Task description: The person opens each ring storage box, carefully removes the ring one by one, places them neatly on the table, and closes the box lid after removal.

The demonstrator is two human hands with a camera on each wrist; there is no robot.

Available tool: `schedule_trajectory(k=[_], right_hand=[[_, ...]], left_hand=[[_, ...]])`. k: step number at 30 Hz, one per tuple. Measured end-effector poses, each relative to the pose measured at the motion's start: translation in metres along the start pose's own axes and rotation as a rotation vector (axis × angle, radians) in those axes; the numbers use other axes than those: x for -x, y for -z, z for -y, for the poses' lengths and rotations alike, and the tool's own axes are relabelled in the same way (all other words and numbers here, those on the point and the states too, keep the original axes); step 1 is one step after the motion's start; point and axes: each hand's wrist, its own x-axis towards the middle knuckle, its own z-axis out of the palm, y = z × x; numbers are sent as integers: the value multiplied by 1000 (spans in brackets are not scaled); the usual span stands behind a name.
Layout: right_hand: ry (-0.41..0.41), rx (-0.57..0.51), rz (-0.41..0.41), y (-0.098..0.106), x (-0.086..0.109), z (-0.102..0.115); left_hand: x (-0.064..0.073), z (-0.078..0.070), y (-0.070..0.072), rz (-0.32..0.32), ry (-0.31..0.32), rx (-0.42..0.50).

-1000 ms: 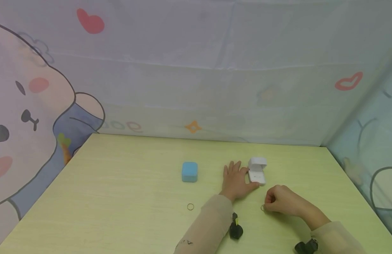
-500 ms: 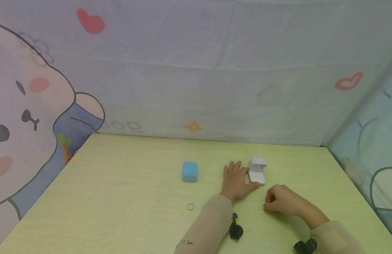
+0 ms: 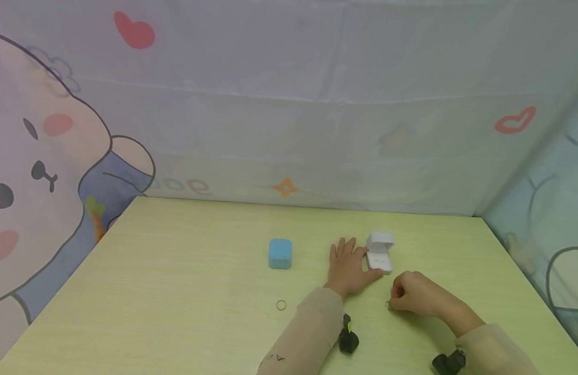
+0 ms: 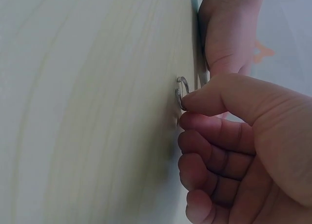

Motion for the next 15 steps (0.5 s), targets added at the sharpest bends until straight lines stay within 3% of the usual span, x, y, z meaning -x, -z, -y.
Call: schedule_trajectory(k=[15], right_hand=[[17,10,-14,1,-1,1]], left_hand=[[0,0,0,-10,0,-5]])
